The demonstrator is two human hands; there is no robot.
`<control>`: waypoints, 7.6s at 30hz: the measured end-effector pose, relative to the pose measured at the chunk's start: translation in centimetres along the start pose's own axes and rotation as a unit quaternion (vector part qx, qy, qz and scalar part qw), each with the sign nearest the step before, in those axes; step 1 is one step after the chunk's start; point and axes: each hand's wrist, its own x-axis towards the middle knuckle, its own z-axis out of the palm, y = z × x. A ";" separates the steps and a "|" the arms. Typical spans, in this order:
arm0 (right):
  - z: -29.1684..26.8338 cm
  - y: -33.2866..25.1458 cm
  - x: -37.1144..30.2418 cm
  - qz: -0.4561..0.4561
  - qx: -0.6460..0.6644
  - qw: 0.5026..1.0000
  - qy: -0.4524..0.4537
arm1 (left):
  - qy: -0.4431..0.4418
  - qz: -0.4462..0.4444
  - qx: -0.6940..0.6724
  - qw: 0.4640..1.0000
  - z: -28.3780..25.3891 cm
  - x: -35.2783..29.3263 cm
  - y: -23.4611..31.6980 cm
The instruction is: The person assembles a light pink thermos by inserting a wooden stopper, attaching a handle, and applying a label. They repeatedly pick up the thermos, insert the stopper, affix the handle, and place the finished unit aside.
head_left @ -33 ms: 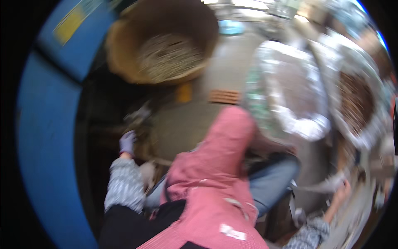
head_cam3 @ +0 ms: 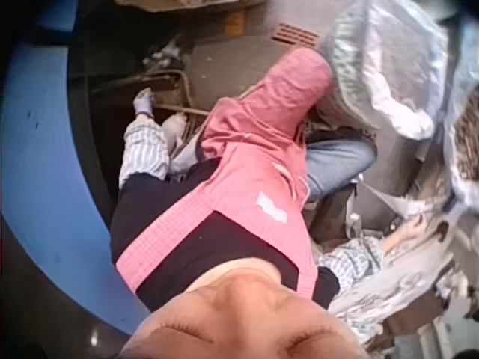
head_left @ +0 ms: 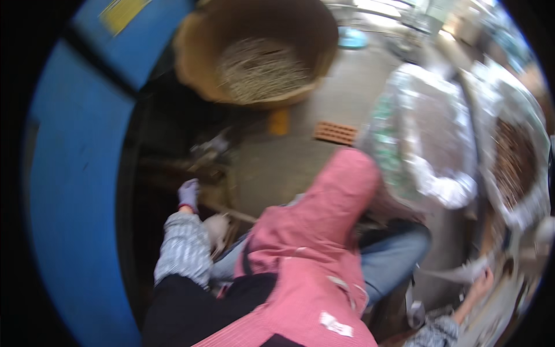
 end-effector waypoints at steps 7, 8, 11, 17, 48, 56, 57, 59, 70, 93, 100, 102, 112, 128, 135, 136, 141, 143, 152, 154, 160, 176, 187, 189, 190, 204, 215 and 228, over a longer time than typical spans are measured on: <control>0.4 -1.7 0.2 -0.103 -0.071 0.989 0.079 | 0.124 -0.074 0.440 0.886 -13.8 -8.2 -16.3; -0.6 -3.2 -0.8 -0.134 -0.128 0.976 0.113 | 0.097 -0.066 0.477 0.871 -10.6 -9.6 -14.5; -1.4 -14.4 -0.3 -0.259 -0.147 0.942 0.156 | -0.103 -0.110 0.542 0.826 -8.3 -12.4 -12.0; -2.9 -23.2 -4.1 -0.116 0.016 0.989 0.091 | -0.166 -0.204 0.507 0.821 -3.6 -15.3 -16.1; 1.2 -39.2 -3.1 -0.050 0.647 0.758 -0.075 | -0.394 0.332 -0.181 0.838 14.3 -26.2 36.5; 1.4 -42.7 -4.9 -0.068 0.685 0.708 -0.160 | -0.570 0.268 -0.275 0.727 22.3 -33.5 41.1; 0.7 -42.9 -5.0 -0.062 0.704 0.688 -0.164 | -0.570 0.295 -0.275 0.716 23.2 -33.9 41.6; -0.6 -43.7 -5.3 -0.033 0.737 0.646 -0.196 | -0.527 0.366 -0.268 0.719 27.2 -31.8 36.2; 12.0 -42.9 -6.6 0.062 0.710 0.639 -0.289 | -0.642 0.190 -0.147 0.728 32.0 -29.7 24.6; 8.0 -49.0 -6.2 0.265 0.739 0.603 -0.140 | -0.488 0.685 0.029 0.540 36.2 -26.4 26.2; 8.6 -49.1 -6.7 0.250 0.696 0.659 -0.141 | -0.486 0.686 0.022 0.541 36.5 -26.5 26.0; 8.9 -49.3 -6.4 0.247 0.673 0.684 -0.137 | -0.487 0.685 0.027 0.541 36.5 -26.5 25.9; 9.7 -48.4 -6.3 0.248 0.629 0.721 -0.151 | -0.481 0.703 0.098 0.515 36.2 -27.0 26.6; 12.2 -46.2 -7.0 0.148 0.532 0.831 -0.067 | -0.548 0.423 0.332 0.641 46.6 -28.9 34.3; 14.7 -43.3 -10.3 0.228 0.779 0.532 -0.240 | -0.607 0.256 -0.055 0.750 35.4 -30.3 38.2; 12.8 -44.1 -9.7 0.223 0.816 0.473 -0.247 | -0.603 0.308 -0.027 0.736 33.2 -30.0 40.3; 1.0 -51.4 -7.4 0.006 0.744 0.665 -0.060 | -0.498 0.519 -0.067 0.692 21.9 -31.3 48.8; 2.0 -53.5 -7.9 -0.140 0.676 0.722 0.040 | -0.399 0.586 -0.030 0.705 19.1 -31.4 49.7; 9.9 -51.3 4.2 -0.158 0.517 0.826 -0.158 | -0.322 0.644 0.129 0.681 10.2 -26.7 44.6; 16.3 -45.9 9.7 -0.060 0.408 0.908 -0.067 | -0.276 0.668 0.137 0.678 11.1 -27.1 43.6; 25.0 -40.5 12.1 -0.057 -0.036 0.969 -0.238 | -0.351 0.575 0.188 0.715 11.1 -24.7 45.1; 16.9 -42.9 11.4 -0.054 0.447 0.865 -0.221 | -0.459 0.726 0.196 0.472 12.1 -31.8 47.6; 13.3 -34.8 5.7 0.021 0.465 0.883 -0.058 | -0.030 0.913 0.136 0.384 19.3 -25.3 53.9; 11.6 -33.4 4.4 0.047 0.475 0.875 -0.083 | 0.035 0.932 0.114 0.342 19.1 -27.4 54.7; 10.3 -32.7 3.6 0.065 0.474 0.872 -0.101 | 0.031 0.936 0.084 0.340 19.3 -29.1 54.7; -12.3 -41.7 1.2 -0.068 0.721 0.676 -0.136 | -0.387 0.764 -0.076 0.511 33.7 -45.8 40.6; -11.0 -43.3 0.4 -0.261 0.229 0.924 -0.161 | -0.535 0.696 -0.085 0.470 34.3 -45.4 39.9; -12.0 -42.1 0.2 -0.298 0.173 0.883 -0.319 | -0.585 0.764 -0.070 0.263 35.0 -42.7 41.0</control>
